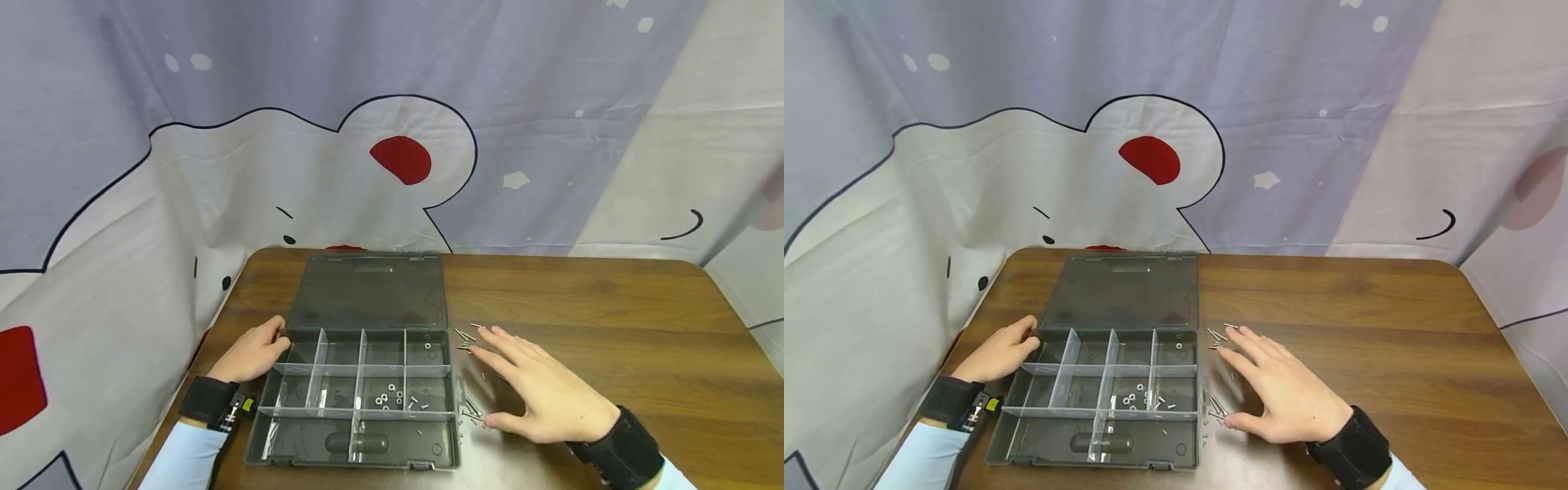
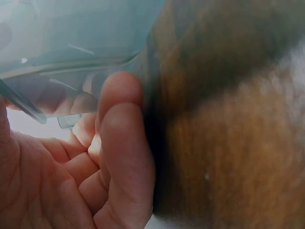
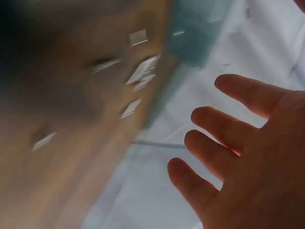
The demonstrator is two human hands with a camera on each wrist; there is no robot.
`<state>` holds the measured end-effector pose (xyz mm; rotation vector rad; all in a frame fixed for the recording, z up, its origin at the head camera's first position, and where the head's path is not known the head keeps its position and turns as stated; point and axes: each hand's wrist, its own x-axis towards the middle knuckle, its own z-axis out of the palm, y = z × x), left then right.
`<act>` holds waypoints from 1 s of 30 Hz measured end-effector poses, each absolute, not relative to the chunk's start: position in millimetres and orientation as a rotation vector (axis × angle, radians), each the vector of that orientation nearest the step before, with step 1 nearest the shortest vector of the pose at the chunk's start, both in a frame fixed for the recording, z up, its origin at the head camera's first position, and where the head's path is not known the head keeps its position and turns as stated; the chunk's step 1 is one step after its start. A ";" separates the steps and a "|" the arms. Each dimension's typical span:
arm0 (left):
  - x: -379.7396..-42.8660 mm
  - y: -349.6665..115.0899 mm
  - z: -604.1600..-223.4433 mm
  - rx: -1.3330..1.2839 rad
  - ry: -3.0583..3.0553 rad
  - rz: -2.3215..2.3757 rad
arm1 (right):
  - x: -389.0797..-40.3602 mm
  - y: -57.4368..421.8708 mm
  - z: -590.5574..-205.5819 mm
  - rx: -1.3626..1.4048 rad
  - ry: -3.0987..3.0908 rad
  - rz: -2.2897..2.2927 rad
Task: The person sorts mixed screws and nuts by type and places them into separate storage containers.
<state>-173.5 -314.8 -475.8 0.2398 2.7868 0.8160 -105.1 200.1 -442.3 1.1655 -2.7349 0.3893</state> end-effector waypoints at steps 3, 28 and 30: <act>-173.3 -314.5 -475.2 0.237 2.789 0.821 | -106.9 219.5 -453.9 1.098 -2.776 0.382; -172.2 -313.9 -476.0 0.242 2.797 0.820 | -104.6 248.0 -475.4 0.894 -2.698 0.280; -172.0 -313.7 -475.4 0.239 2.795 0.821 | -103.6 245.9 -474.4 0.889 -2.705 0.288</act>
